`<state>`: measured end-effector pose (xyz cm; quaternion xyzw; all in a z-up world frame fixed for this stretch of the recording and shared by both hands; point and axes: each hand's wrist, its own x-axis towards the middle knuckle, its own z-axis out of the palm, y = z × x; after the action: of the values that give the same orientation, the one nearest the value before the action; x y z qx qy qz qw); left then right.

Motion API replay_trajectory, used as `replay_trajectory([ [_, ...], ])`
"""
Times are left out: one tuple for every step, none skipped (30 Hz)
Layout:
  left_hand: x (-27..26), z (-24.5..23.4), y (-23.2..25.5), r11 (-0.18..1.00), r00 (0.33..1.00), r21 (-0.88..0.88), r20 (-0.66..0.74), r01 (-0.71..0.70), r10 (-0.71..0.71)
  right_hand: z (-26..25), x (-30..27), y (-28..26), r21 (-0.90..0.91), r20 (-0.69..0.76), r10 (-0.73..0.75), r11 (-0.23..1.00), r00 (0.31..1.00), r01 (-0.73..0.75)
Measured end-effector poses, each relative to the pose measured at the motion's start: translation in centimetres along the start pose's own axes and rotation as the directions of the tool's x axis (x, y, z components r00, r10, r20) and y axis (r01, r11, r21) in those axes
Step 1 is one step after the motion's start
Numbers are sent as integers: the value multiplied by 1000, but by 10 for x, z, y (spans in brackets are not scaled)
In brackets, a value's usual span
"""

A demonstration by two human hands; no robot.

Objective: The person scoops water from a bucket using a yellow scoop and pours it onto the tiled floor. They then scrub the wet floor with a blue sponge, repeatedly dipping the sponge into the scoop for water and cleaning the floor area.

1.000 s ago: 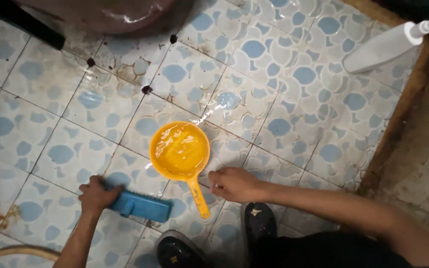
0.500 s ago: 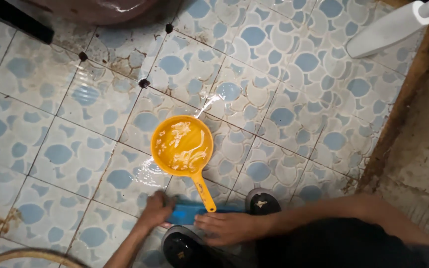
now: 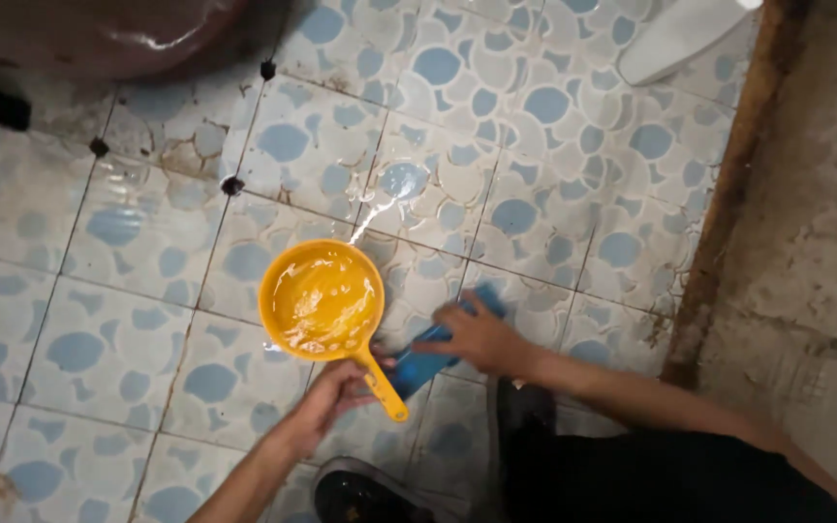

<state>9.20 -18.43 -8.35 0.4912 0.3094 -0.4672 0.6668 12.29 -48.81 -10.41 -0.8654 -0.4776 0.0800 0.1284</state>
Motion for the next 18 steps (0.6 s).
replay_trajectory([
  [6,3,-11,965,993,-259,120,47,-16,-7,-4,16,4,-51,33,999,998,-32],
  [10,7,-11,965,992,-257,125,45,-12,-12,-6,33,-3,-51,35,999,998,-35],
  [11,12,-14,946,995,-325,97,15,17,-17,-7,47,0,49,175,984,983,-176],
  [11,15,-17,920,997,-391,67,-15,45,-21,-8,61,-13,148,310,950,939,-312],
  [8,20,-14,917,997,-398,59,-19,46,-21,-11,68,-10,151,300,953,942,-302],
  [5,26,-10,916,997,-393,-30,-79,73,-22,-14,75,38,148,440,892,886,-450],
  [3,31,-8,916,988,-378,-116,-135,98,-21,-20,81,86,153,574,803,805,-589],
  [-6,35,0,915,988,-380,-121,-134,95,-26,-11,82,90,156,570,805,807,-586],
  [-14,37,8,938,967,-303,-236,-170,99,-31,-2,83,109,-30,500,862,865,-495],
  [-23,40,17,956,932,-220,-347,-195,110,-36,7,84,109,-216,413,911,885,-398],
  [-21,31,12,956,930,-220,-352,-196,109,-26,11,94,113,-217,410,912,886,-394],
  [-20,23,9,968,914,-123,-372,-219,160,-16,16,104,110,-266,340,940,902,-322],
  [-19,13,6,971,897,-22,-387,-240,213,-5,22,115,104,-317,267,964,910,-246],
  [-24,11,15,970,894,-21,-393,-241,214,-7,32,129,107,-320,263,965,910,-241],
  [-30,9,22,962,881,114,-387,-249,274,-6,40,139,109,-391,302,953,870,-282],
  [-37,6,29,935,867,248,-371,-252,332,-6,48,149,114,-458,337,940,822,-322],
  [-38,3,31,937,867,249,-375,-247,328,-5,56,162,121,-457,339,940,822,-321],
  [-39,0,34,950,866,228,-406,-212,291,-4,64,174,134,-488,417,904,767,-406],
])
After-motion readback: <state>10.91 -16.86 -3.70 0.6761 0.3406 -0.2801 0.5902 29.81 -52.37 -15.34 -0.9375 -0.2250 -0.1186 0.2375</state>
